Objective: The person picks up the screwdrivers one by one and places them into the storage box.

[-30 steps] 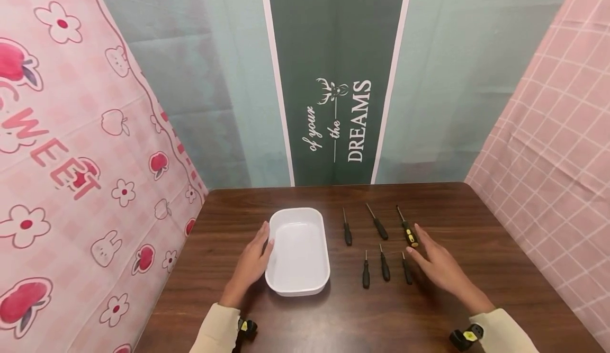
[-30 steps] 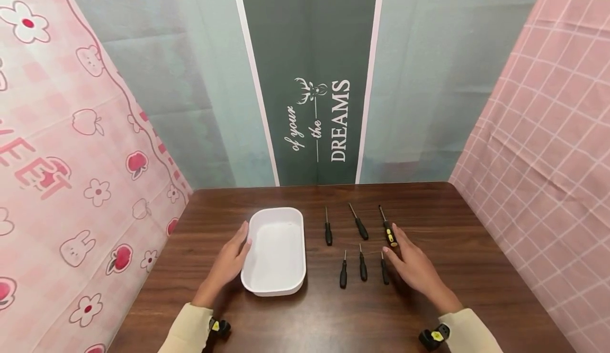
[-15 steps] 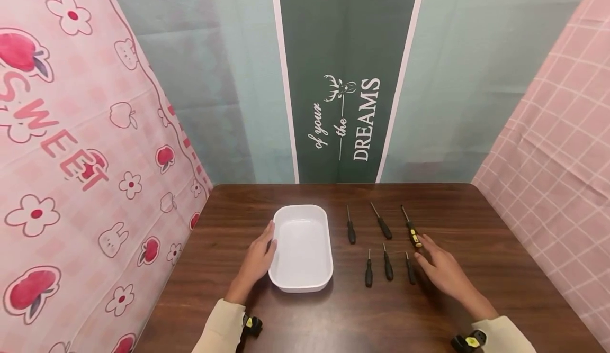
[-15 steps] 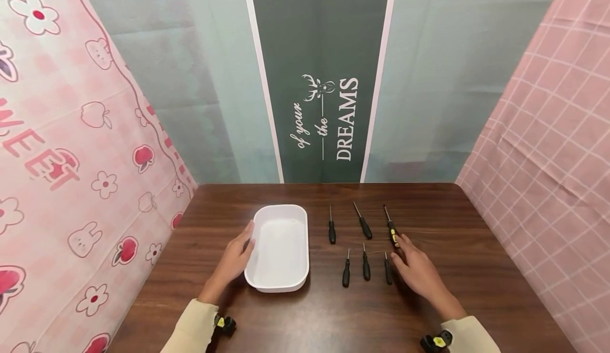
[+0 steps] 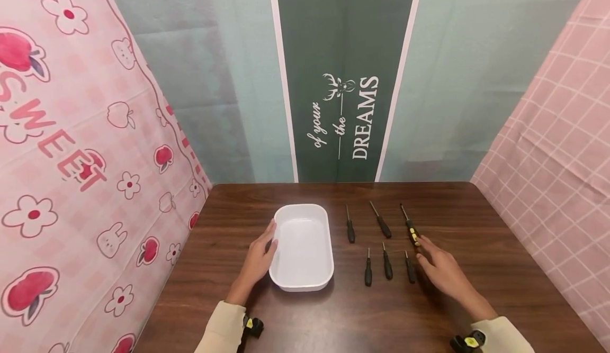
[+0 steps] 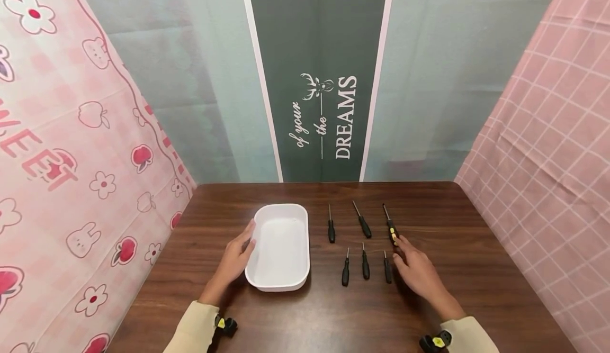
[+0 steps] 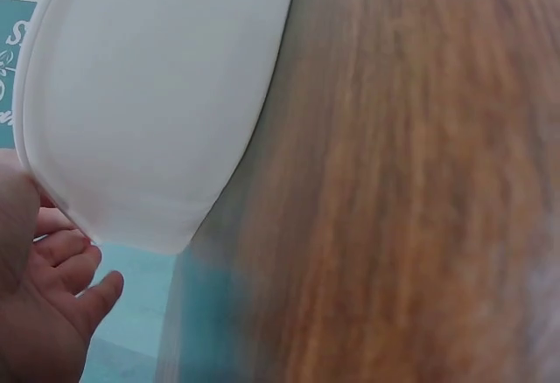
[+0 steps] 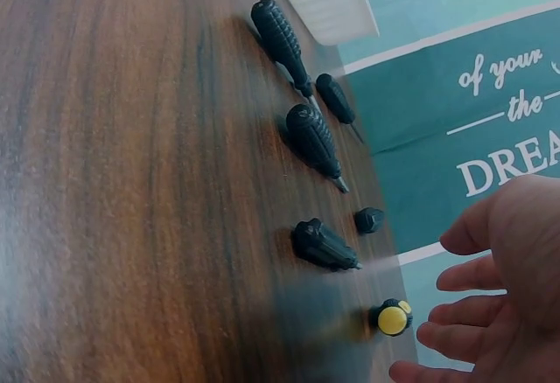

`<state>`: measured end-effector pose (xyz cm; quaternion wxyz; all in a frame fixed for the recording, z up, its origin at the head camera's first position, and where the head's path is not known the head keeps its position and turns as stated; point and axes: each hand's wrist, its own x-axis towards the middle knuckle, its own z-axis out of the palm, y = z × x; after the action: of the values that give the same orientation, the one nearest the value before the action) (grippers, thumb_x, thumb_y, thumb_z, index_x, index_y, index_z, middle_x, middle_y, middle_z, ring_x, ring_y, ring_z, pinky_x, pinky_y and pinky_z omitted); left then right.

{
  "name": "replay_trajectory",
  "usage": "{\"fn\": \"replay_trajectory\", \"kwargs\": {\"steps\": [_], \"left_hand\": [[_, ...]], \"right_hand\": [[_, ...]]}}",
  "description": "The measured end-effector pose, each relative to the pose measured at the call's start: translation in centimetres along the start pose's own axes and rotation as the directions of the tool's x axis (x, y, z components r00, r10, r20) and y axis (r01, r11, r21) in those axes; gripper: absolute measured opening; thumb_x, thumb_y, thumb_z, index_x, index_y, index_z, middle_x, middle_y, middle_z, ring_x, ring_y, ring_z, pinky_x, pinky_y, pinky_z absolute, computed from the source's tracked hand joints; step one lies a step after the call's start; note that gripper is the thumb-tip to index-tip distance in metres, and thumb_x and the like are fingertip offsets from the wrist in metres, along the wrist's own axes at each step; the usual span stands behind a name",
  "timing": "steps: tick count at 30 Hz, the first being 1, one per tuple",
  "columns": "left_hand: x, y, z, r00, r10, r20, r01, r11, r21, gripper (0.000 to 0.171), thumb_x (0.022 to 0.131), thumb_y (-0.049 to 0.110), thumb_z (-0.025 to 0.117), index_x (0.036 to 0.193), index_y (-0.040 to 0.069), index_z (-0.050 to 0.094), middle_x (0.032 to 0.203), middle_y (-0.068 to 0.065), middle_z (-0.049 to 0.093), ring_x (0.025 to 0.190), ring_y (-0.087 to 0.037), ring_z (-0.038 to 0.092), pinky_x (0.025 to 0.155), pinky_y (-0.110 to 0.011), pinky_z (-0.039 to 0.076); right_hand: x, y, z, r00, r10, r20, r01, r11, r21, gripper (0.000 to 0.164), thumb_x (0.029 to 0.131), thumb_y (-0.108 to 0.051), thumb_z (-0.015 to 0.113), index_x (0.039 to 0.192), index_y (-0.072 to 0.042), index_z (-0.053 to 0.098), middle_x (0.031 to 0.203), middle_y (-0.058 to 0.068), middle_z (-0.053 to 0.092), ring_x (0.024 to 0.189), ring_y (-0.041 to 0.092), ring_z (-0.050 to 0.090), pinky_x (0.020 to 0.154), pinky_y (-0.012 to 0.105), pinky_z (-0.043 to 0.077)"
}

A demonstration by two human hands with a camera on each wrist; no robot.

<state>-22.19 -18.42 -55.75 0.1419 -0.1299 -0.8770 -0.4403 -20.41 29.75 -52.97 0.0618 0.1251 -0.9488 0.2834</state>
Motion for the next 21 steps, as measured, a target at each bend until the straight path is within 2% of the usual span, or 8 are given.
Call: {"fn": "replay_trajectory", "kwargs": {"steps": [5,6,9,12,13,16,18,21], "left_hand": [[-0.1,-0.3,0.2,0.999,0.049,-0.021,-0.049,0.999,-0.012,0.044,0.103,0.005,0.055,0.146,-0.005,0.048,0.157,-0.016,0.041,0.143,-0.028,0.042,0.116,-0.045,0.032],[-0.1,-0.3,0.2,0.998,0.052,-0.022,-0.052,0.999,-0.016,0.044,0.104,0.005,0.054,0.146,-0.005,0.048,0.157,-0.016,0.041,0.143,-0.028,0.042,0.115,-0.045,0.033],[-0.2,-0.3,0.4,0.999,0.046,-0.029,-0.047,0.999,-0.026,0.042,0.104,0.007,0.053,0.145,-0.005,0.049,0.157,-0.015,0.041,0.143,-0.027,0.041,0.116,-0.047,0.033],[-0.2,-0.4,0.5,0.999,0.032,-0.038,-0.034,0.999,-0.035,0.042,0.105,0.008,0.052,0.145,-0.004,0.050,0.157,-0.014,0.042,0.143,-0.027,0.041,0.116,-0.051,0.033],[-0.2,-0.3,0.5,0.999,0.026,-0.041,-0.028,0.999,-0.035,0.042,0.105,0.008,0.052,0.144,-0.004,0.050,0.157,-0.013,0.042,0.143,-0.027,0.041,0.116,-0.051,0.033],[-0.2,-0.3,0.5,0.999,0.012,-0.047,-0.014,0.999,-0.035,0.041,0.104,0.006,0.052,0.144,-0.005,0.050,0.157,-0.013,0.041,0.143,-0.027,0.041,0.117,-0.049,0.033],[-0.2,-0.3,0.5,0.999,0.002,-0.050,-0.003,1.000,-0.030,0.041,0.104,0.006,0.052,0.144,-0.005,0.050,0.157,-0.013,0.041,0.143,-0.026,0.041,0.117,-0.047,0.032],[-0.2,-0.3,0.5,0.998,-0.010,-0.055,0.008,1.000,-0.029,0.041,0.104,0.004,0.052,0.144,-0.005,0.050,0.156,-0.014,0.042,0.142,-0.027,0.041,0.117,-0.046,0.032]], "right_hand": [[-0.1,0.2,0.5,0.999,-0.003,-0.042,0.002,1.000,-0.019,0.040,0.098,-0.010,0.063,0.132,0.011,0.059,0.136,0.036,0.055,0.121,0.054,0.056,0.095,0.068,0.046],[-0.1,0.3,0.6,0.999,-0.003,-0.051,0.002,1.000,-0.024,0.039,0.098,-0.010,0.063,0.131,0.010,0.060,0.133,0.035,0.058,0.110,0.051,0.063,0.090,0.065,0.050],[0.0,0.5,0.8,0.993,-0.030,-0.118,0.024,0.998,-0.059,0.034,0.093,-0.007,0.068,0.124,0.008,0.067,0.120,0.033,0.066,0.093,0.047,0.069,0.078,0.061,0.054],[0.0,0.6,0.9,0.985,-0.030,-0.171,0.017,0.997,-0.078,0.029,0.090,-0.005,0.070,0.118,0.005,0.071,0.110,0.030,0.071,0.063,0.030,0.061,0.065,0.053,0.053],[0.0,0.6,0.9,0.982,-0.027,-0.187,0.012,0.996,-0.084,0.028,0.089,-0.005,0.071,0.116,0.004,0.072,0.108,0.029,0.072,0.066,0.028,0.062,0.067,0.055,0.054],[0.2,0.7,0.8,0.983,0.018,-0.183,-0.033,0.996,-0.079,0.026,0.090,-0.005,0.071,0.114,0.003,0.073,0.106,0.028,0.072,0.057,0.017,0.042,0.059,0.043,0.047],[0.3,0.9,0.8,0.983,0.039,-0.181,-0.054,0.995,-0.080,0.025,0.090,-0.006,0.072,0.113,0.002,0.074,0.106,0.027,0.073,0.060,0.017,0.045,0.059,0.042,0.047],[0.4,1.1,0.9,0.982,0.056,-0.178,-0.073,0.993,-0.090,0.025,0.089,-0.008,0.073,0.112,0.002,0.074,0.106,0.027,0.073,0.066,0.025,0.059,0.061,0.046,0.051]]}}
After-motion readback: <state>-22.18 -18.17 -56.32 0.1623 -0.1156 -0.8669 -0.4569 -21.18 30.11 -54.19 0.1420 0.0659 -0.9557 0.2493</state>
